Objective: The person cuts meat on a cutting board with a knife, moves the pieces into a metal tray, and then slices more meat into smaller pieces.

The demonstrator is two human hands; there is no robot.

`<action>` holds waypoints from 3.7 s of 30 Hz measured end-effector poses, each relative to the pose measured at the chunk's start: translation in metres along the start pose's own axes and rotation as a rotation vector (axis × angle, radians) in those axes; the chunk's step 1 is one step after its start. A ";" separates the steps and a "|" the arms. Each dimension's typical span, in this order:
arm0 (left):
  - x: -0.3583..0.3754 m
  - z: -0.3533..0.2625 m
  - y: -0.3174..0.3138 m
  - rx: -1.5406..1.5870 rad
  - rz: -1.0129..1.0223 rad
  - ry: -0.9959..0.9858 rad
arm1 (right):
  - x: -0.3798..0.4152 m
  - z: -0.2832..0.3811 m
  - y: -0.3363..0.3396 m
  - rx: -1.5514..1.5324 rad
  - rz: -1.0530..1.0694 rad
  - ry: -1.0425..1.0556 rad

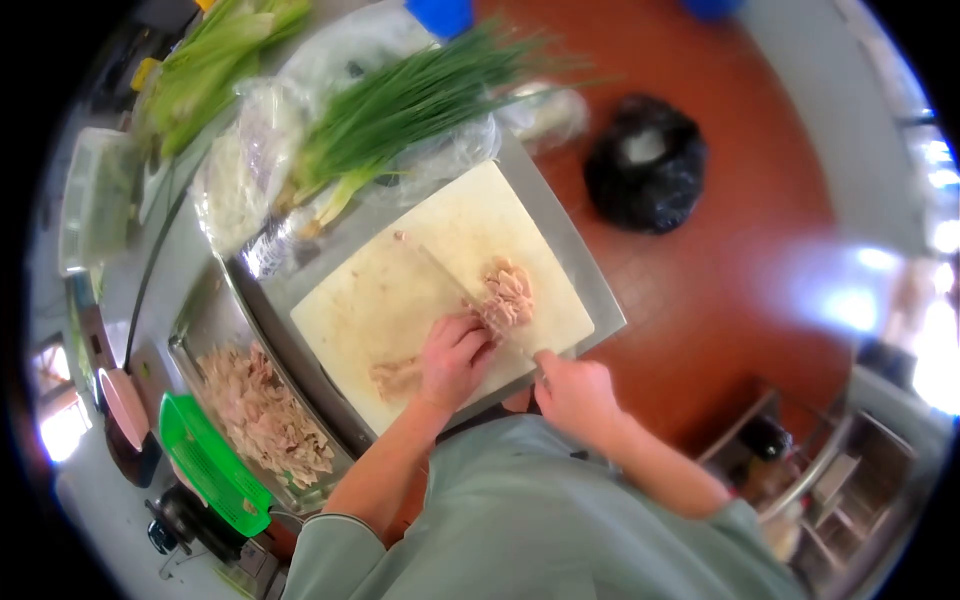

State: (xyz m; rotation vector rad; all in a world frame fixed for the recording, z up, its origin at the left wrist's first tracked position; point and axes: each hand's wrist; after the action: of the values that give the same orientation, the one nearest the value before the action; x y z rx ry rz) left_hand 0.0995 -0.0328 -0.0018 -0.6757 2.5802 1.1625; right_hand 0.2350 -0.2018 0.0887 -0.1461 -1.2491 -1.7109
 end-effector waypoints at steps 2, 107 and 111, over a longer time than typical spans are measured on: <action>-0.002 0.000 -0.002 -0.038 -0.012 -0.021 | 0.016 -0.007 -0.006 -0.032 -0.011 0.062; 0.004 -0.002 0.019 0.030 0.053 -0.005 | 0.011 -0.001 -0.016 0.015 -0.057 0.077; 0.000 -0.004 0.017 -0.016 0.065 -0.019 | 0.039 -0.009 -0.015 0.103 0.007 0.007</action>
State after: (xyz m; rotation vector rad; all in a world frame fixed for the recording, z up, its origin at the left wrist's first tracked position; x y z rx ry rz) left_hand 0.0911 -0.0254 0.0120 -0.5856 2.5981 1.2041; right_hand 0.2077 -0.2329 0.0973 -0.0833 -1.3272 -1.6363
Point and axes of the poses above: each hand's wrist, its own x-axis away from the middle knuckle, its own y-axis out of the back of the hand, z = x × y, and after that the axes turned 12 degrees about -y, right-handed
